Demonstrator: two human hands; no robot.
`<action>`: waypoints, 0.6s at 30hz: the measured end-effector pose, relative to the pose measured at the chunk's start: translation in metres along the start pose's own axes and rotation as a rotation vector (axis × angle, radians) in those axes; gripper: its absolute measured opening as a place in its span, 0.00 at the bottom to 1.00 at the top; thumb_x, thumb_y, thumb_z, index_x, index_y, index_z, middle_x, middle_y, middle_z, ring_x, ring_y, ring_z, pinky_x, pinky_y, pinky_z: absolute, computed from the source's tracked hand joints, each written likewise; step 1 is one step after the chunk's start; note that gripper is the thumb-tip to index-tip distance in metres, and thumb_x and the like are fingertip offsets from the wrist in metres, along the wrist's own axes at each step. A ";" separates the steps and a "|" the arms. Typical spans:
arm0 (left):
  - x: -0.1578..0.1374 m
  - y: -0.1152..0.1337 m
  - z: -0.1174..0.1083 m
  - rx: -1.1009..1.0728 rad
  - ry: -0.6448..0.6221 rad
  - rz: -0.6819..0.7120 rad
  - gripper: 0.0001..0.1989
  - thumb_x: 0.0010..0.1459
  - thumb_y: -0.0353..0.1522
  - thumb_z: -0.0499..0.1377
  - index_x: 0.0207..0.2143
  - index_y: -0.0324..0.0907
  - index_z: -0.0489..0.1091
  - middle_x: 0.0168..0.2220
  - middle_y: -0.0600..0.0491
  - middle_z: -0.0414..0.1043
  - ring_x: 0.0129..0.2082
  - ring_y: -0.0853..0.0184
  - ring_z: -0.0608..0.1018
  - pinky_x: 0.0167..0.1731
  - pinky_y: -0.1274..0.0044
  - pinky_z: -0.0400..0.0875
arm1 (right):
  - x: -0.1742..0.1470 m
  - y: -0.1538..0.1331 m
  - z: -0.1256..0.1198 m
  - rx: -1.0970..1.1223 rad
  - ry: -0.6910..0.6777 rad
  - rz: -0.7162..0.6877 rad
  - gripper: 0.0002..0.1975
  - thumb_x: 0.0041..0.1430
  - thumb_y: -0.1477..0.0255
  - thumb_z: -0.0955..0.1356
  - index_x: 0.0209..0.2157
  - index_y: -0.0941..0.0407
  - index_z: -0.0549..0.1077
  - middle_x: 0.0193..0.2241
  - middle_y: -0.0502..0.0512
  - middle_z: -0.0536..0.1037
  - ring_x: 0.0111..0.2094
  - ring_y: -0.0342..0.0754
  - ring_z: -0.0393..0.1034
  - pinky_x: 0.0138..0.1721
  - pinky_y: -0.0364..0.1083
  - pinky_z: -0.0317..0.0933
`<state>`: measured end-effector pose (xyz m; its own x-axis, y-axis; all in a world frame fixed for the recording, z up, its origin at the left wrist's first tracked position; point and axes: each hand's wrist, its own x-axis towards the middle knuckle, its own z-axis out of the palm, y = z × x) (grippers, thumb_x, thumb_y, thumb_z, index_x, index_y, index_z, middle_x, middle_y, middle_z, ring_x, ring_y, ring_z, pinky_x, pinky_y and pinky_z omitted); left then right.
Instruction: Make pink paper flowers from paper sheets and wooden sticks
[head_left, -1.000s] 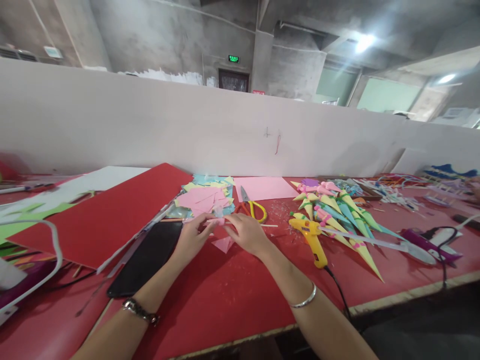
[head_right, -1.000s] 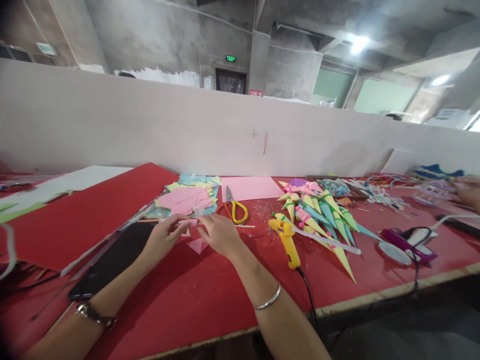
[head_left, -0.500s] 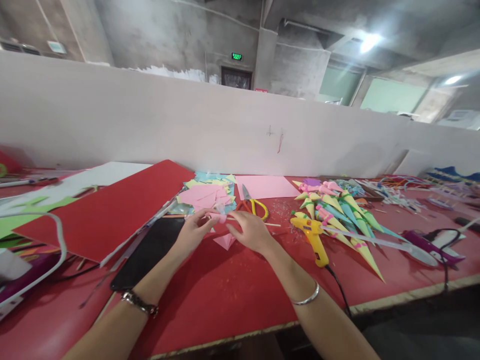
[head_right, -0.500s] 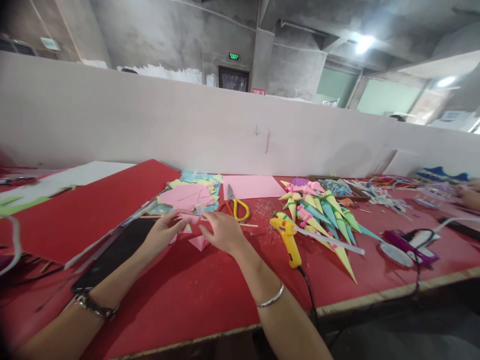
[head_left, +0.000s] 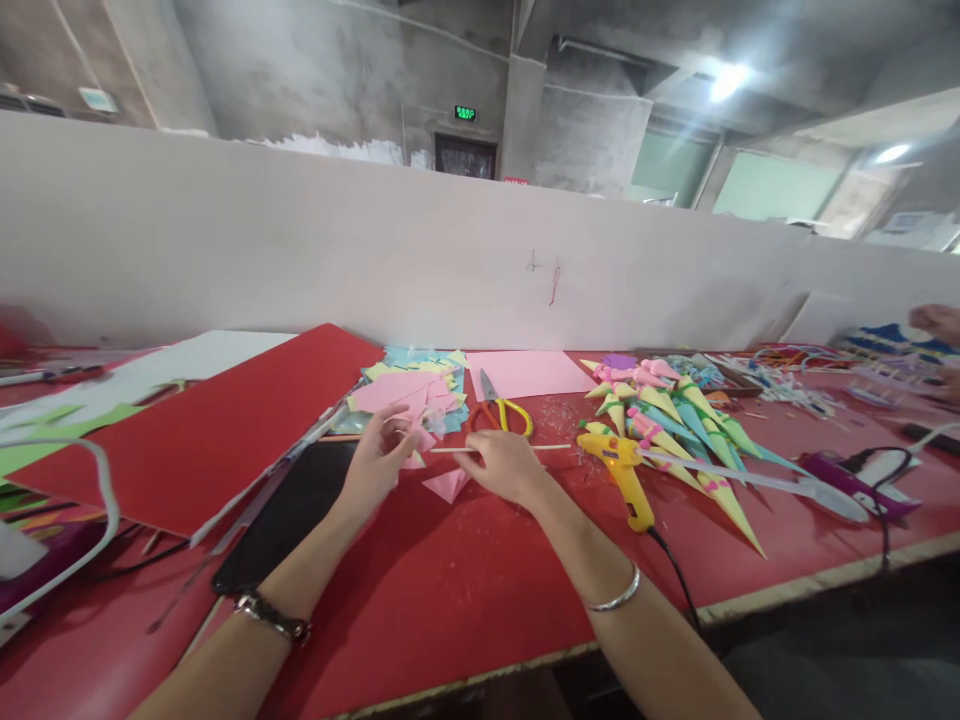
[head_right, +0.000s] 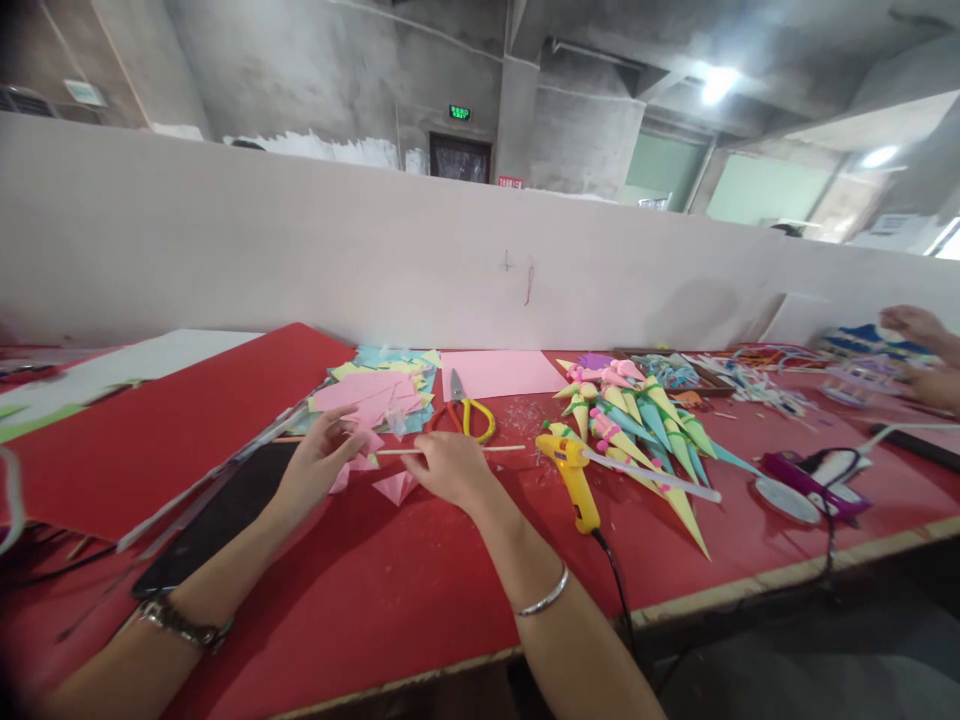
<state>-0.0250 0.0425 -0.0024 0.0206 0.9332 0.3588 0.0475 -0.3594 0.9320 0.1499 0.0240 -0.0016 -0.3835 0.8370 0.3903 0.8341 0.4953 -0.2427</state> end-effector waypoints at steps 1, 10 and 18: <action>0.001 -0.002 0.000 -0.014 0.022 -0.004 0.19 0.44 0.35 0.58 0.40 0.42 0.59 0.24 0.61 0.64 0.23 0.73 0.71 0.23 0.81 0.65 | -0.001 0.001 0.000 -0.001 -0.002 0.019 0.15 0.58 0.62 0.60 0.25 0.57 0.69 0.23 0.53 0.73 0.26 0.46 0.68 0.24 0.42 0.51; 0.005 -0.015 -0.001 0.061 0.022 -0.016 0.26 0.43 0.34 0.57 0.46 0.41 0.55 0.30 0.56 0.68 0.31 0.69 0.73 0.30 0.77 0.66 | -0.006 -0.005 -0.006 0.156 -0.013 0.014 0.19 0.55 0.55 0.59 0.29 0.55 0.69 0.24 0.50 0.73 0.25 0.43 0.66 0.23 0.41 0.48; 0.006 -0.013 -0.004 0.200 0.090 0.076 0.17 0.45 0.35 0.53 0.39 0.41 0.60 0.26 0.58 0.62 0.26 0.70 0.68 0.27 0.78 0.63 | -0.008 -0.024 0.004 0.102 -0.067 -0.146 0.22 0.50 0.50 0.60 0.27 0.56 0.68 0.25 0.51 0.74 0.27 0.45 0.67 0.23 0.41 0.49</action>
<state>-0.0296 0.0524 -0.0123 -0.0571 0.8965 0.4394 0.2461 -0.4139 0.8764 0.1311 0.0064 -0.0026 -0.5257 0.7668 0.3683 0.7248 0.6304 -0.2781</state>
